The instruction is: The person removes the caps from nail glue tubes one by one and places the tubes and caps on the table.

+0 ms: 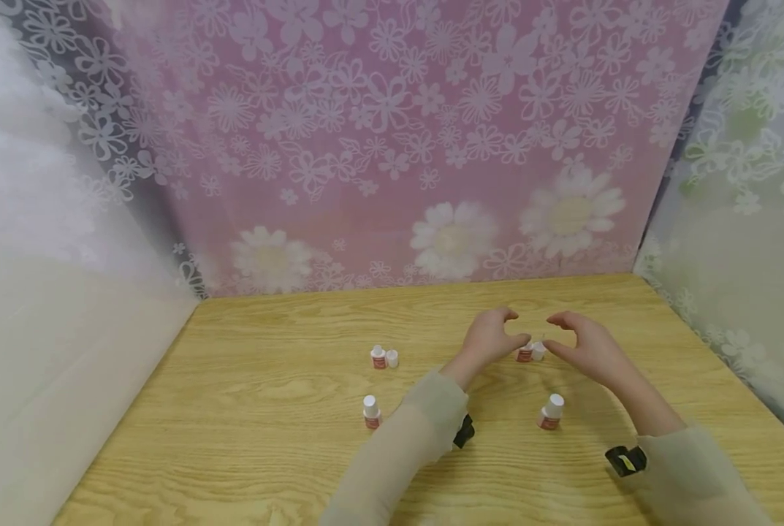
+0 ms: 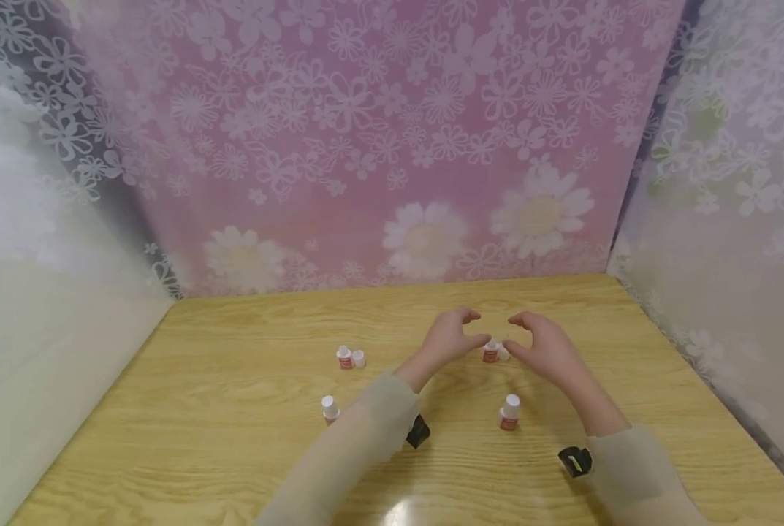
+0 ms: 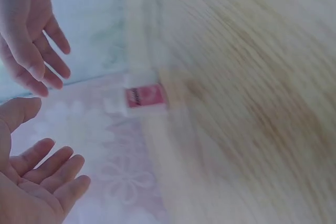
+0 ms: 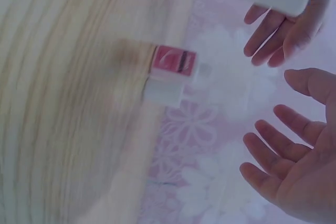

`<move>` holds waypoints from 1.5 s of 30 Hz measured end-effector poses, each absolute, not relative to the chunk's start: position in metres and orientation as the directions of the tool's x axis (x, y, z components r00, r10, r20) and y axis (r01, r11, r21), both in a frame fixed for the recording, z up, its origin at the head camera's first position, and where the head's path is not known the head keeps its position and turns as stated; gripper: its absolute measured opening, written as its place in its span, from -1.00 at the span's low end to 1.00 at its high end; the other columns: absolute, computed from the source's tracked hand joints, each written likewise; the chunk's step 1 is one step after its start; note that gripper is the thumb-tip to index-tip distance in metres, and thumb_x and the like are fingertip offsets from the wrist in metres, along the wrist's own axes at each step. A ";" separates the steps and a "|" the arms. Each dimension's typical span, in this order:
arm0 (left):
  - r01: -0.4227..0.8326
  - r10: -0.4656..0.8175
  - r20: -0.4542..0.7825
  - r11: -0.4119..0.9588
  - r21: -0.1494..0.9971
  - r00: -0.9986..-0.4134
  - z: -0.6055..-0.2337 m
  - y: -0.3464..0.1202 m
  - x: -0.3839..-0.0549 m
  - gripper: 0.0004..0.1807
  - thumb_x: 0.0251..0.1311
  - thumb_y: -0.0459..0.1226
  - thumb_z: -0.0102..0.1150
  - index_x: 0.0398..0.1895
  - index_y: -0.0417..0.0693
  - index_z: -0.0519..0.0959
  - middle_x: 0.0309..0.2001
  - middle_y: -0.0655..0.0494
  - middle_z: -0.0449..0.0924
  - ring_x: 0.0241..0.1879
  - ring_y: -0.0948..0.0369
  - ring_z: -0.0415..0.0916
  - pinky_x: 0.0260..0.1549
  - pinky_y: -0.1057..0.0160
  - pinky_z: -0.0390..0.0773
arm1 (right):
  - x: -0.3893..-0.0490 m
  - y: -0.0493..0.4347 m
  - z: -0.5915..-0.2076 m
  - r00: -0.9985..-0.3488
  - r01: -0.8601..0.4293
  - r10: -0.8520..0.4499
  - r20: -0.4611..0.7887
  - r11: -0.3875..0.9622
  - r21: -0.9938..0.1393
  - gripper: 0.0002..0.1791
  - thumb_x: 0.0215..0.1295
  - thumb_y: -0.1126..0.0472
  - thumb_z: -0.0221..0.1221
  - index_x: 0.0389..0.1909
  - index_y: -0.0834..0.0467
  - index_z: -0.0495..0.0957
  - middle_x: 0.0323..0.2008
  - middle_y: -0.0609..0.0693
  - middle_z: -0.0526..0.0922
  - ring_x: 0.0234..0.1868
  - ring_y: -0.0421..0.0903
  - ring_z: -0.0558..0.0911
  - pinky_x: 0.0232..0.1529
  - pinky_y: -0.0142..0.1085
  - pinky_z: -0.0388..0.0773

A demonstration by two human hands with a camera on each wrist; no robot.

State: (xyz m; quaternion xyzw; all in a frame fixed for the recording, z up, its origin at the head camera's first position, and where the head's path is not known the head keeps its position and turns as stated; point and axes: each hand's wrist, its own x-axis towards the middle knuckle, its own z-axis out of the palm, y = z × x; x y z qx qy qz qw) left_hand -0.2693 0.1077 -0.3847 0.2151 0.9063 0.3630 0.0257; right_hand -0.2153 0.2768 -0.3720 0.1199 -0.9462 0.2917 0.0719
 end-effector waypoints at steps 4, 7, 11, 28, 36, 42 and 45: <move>0.421 0.445 0.154 0.599 0.681 -0.882 -0.377 0.102 -0.259 -0.53 0.04 -0.04 0.20 0.02 0.00 0.47 -0.02 0.22 0.47 -0.05 0.27 0.40 -0.20 0.34 0.42 | -0.201 0.268 -0.364 -0.948 -0.289 -0.165 0.271 0.800 -0.526 -0.48 0.20 0.14 0.11 0.05 0.42 0.30 -0.02 0.41 0.36 0.00 0.32 0.31 -0.12 0.16 0.26; 0.447 0.459 0.176 0.593 0.670 -0.871 -0.373 0.096 -0.250 -0.54 0.06 -0.04 0.17 0.03 -0.01 0.46 -0.02 0.21 0.46 -0.02 0.27 0.38 -0.17 0.33 0.41 | -0.192 0.261 -0.362 -0.929 -0.319 -0.163 0.331 0.806 -0.499 -0.51 0.18 0.18 0.13 0.03 0.42 0.32 -0.03 0.38 0.38 0.00 0.31 0.32 -0.12 0.15 0.25; 0.495 0.480 0.193 0.649 0.578 -0.856 -0.371 0.087 -0.239 -0.53 0.07 0.00 0.15 0.01 -0.01 0.47 -0.03 0.20 0.47 -0.04 0.29 0.39 -0.18 0.35 0.40 | -0.181 0.251 -0.361 -0.900 -0.362 -0.179 0.399 0.816 -0.451 -0.56 0.12 0.23 0.18 -0.03 0.40 0.38 -0.08 0.34 0.43 -0.04 0.29 0.37 -0.16 0.14 0.30; 0.606 0.538 0.294 0.760 0.235 -0.790 -0.365 0.019 -0.207 -0.31 0.09 0.18 -0.04 0.22 0.02 0.27 0.23 0.00 0.19 0.17 0.08 0.17 0.01 0.04 0.27 | -0.167 0.224 -0.362 -0.794 -0.481 -0.281 0.539 0.832 -0.276 -0.43 0.01 0.14 0.28 0.02 0.35 0.39 0.02 0.38 0.36 -0.02 0.32 0.36 -0.16 0.23 0.24; 0.565 0.521 0.237 0.803 0.192 -0.820 -0.375 -0.021 -0.199 -0.22 0.08 0.29 -0.24 0.31 0.09 0.13 0.32 -0.03 -0.02 0.28 0.00 -0.11 0.01 -0.21 0.10 | -0.166 0.212 -0.366 -0.799 -0.477 -0.314 0.512 0.850 -0.224 -0.39 0.07 0.06 0.22 0.10 0.29 0.34 0.08 0.33 0.33 0.04 0.28 0.31 -0.07 0.21 0.14; 0.560 0.507 0.269 0.809 0.179 -0.819 -0.381 -0.051 -0.195 -0.25 0.09 0.22 -0.11 0.26 0.00 0.20 0.29 -0.08 0.03 0.27 -0.05 -0.09 0.01 -0.22 0.11 | -0.164 0.201 -0.369 -0.842 -0.459 -0.321 0.434 0.849 -0.264 -0.38 0.14 0.00 0.16 0.15 0.25 0.30 0.14 0.28 0.28 0.11 0.25 0.25 -0.01 0.23 0.04; 0.550 0.491 0.275 0.809 0.207 -0.827 -0.384 -0.067 -0.191 -0.28 0.10 0.17 -0.04 0.24 -0.04 0.22 0.28 -0.10 0.04 0.27 -0.07 -0.10 0.00 -0.24 0.10 | -0.164 0.194 -0.373 -0.844 -0.471 -0.334 0.420 0.836 -0.281 -0.39 0.14 0.00 0.16 0.15 0.23 0.30 0.14 0.26 0.29 0.12 0.23 0.26 0.00 0.25 0.03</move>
